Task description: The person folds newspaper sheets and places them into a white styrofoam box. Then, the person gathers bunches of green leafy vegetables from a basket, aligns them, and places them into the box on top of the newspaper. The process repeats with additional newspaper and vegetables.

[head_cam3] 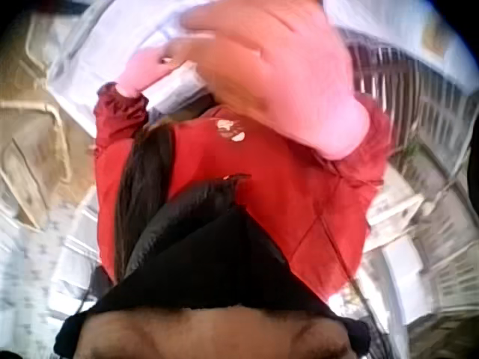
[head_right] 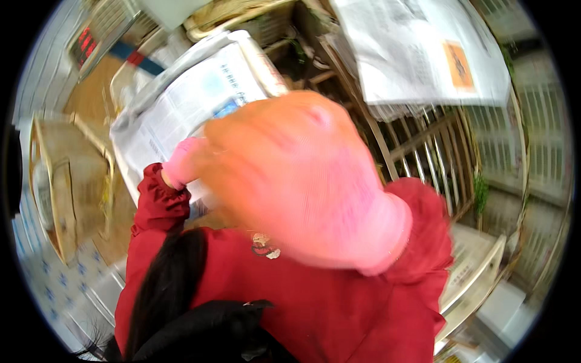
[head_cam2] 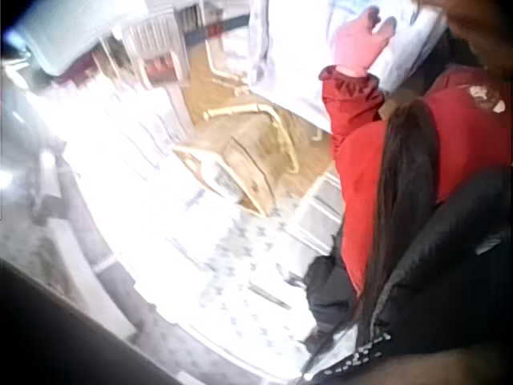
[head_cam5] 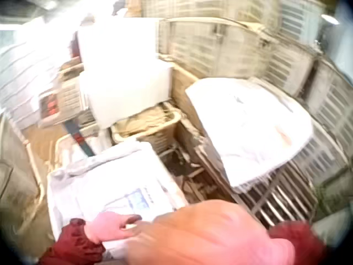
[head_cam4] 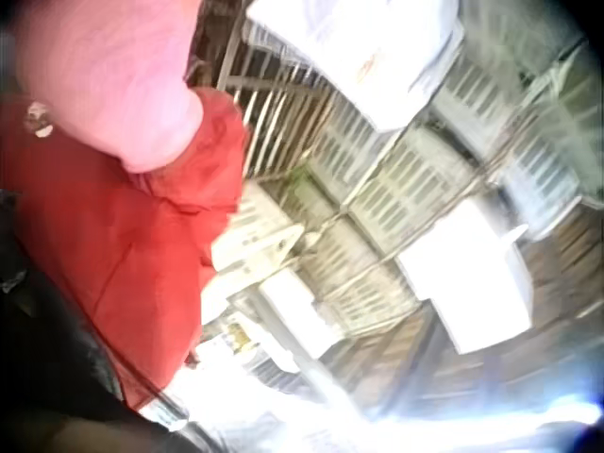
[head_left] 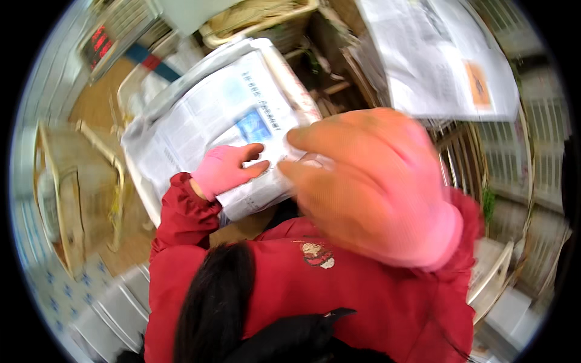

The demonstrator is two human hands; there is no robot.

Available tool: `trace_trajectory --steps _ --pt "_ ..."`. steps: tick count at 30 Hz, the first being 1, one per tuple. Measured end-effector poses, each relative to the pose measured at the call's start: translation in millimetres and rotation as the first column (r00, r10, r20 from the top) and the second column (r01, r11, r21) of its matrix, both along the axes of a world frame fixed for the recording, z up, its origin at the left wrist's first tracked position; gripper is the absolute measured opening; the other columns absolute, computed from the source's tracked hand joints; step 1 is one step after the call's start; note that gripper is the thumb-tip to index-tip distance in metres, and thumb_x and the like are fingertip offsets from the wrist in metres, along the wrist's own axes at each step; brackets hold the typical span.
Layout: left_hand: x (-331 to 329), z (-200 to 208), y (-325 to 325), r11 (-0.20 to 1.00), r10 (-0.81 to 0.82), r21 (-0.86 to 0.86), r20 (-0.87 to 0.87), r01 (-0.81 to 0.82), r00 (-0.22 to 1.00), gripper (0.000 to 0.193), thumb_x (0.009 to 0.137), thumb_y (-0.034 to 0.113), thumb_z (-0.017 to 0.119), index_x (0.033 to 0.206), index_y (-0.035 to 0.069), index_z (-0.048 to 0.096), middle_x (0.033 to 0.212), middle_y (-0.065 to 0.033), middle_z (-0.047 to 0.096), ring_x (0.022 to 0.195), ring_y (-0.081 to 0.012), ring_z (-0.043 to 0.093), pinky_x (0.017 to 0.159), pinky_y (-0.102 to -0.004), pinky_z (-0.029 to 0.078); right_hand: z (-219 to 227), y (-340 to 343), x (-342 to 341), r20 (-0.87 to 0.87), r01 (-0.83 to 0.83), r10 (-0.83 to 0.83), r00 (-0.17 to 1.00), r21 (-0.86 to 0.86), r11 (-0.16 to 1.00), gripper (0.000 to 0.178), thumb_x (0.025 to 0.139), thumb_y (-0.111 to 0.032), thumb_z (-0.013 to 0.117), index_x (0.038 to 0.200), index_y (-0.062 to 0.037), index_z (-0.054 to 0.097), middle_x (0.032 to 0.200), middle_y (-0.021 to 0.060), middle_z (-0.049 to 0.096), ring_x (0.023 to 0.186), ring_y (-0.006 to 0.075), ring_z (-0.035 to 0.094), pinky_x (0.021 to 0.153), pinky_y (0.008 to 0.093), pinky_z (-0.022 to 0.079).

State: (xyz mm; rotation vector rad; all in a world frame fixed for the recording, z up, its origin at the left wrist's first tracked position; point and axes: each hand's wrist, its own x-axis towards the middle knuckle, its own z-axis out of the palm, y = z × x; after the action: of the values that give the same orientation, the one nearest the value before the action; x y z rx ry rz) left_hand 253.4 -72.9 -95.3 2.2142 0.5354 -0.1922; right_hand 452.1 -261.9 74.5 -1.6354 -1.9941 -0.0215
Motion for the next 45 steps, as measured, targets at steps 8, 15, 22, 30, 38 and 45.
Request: trace_trajectory --steps 8,15,22,30,38,45 --pt "163.3 30.5 -164.6 0.673 -0.738 0.050 0.118 0.738 0.665 0.057 0.089 0.046 0.065 0.130 0.006 0.059 0.104 -0.0187 0.071 0.094 -0.0361 0.068 0.080 -0.0419 0.053 91.5 -179.9 -9.7 0.358 0.412 -0.404 0.842 0.056 0.909 0.036 0.077 -0.019 0.073 0.108 -0.0007 0.070 0.106 0.0157 0.070 0.095 0.0304 0.069 0.082 0.0383 0.054" --pt "248.6 60.2 -312.2 0.321 -0.917 0.141 0.292 0.937 0.270 0.050 0.085 0.032 0.072 0.127 0.007 0.063 0.109 -0.0163 0.071 0.098 -0.0324 0.069 0.081 -0.0384 0.055 137.9 -419.8 7.5 0.199 0.986 -0.979 0.038 0.151 0.069 0.041 0.082 -0.028 0.072 0.110 0.0018 0.070 0.105 0.0195 0.071 0.097 0.0324 0.069 0.085 0.0373 0.055" --pt "315.5 96.5 -477.2 0.023 -0.950 0.048 0.311 0.999 0.007 0.045 0.085 0.017 0.072 0.128 0.004 0.062 0.108 -0.0125 0.073 0.096 -0.0236 0.072 0.086 -0.0313 0.055 32.5 -791.4 -82.2 0.278 0.454 -0.651 -0.706 -0.527 -0.718 0.040 0.089 -0.040 0.067 0.106 -0.0044 0.074 0.089 0.0114 0.073 0.082 0.0213 0.068 0.076 0.0344 0.053" --pt "379.9 153.6 -698.0 0.038 -0.897 -0.239 0.420 0.970 0.138 0.038 0.100 0.019 0.057 0.133 -0.002 0.059 0.118 -0.0084 0.070 0.105 -0.0127 0.063 0.091 -0.0280 0.050 -105.1 -881.7 -98.2 0.461 0.277 -0.644 -0.611 -0.637 -0.719 0.104 0.060 -0.047 0.090 0.139 0.0036 0.045 0.133 0.0247 0.059 0.124 0.0347 0.057 0.104 0.0395 0.047" --pt "446.9 98.3 -962.1 -0.088 -0.984 0.189 0.136 0.978 -0.115 0.061 0.093 0.050 0.059 0.136 0.006 0.057 0.120 -0.0071 0.069 0.107 -0.0219 0.065 0.092 -0.0328 0.050 -188.3 -909.1 -127.7 0.181 0.152 -0.411 -0.893 -0.739 -0.656 0.116 0.052 -0.042 0.095 0.142 0.0087 0.040 0.140 0.0297 0.050 0.132 0.0407 0.049 0.112 0.0413 0.040" --pt "351.6 18.3 -1076.5 -0.651 -0.659 0.223 0.307 0.725 -0.686 0.082 0.081 0.037 0.078 0.148 0.005 0.044 0.148 -0.0193 0.048 0.137 -0.0325 0.047 0.115 -0.0399 0.036 -190.8 -876.5 -126.7 0.107 -0.005 -0.098 -0.989 -0.702 -0.712 0.062 0.064 -0.035 0.085 0.109 0.0062 0.071 0.118 0.0248 0.068 0.109 0.0336 0.067 0.095 0.0377 0.053"
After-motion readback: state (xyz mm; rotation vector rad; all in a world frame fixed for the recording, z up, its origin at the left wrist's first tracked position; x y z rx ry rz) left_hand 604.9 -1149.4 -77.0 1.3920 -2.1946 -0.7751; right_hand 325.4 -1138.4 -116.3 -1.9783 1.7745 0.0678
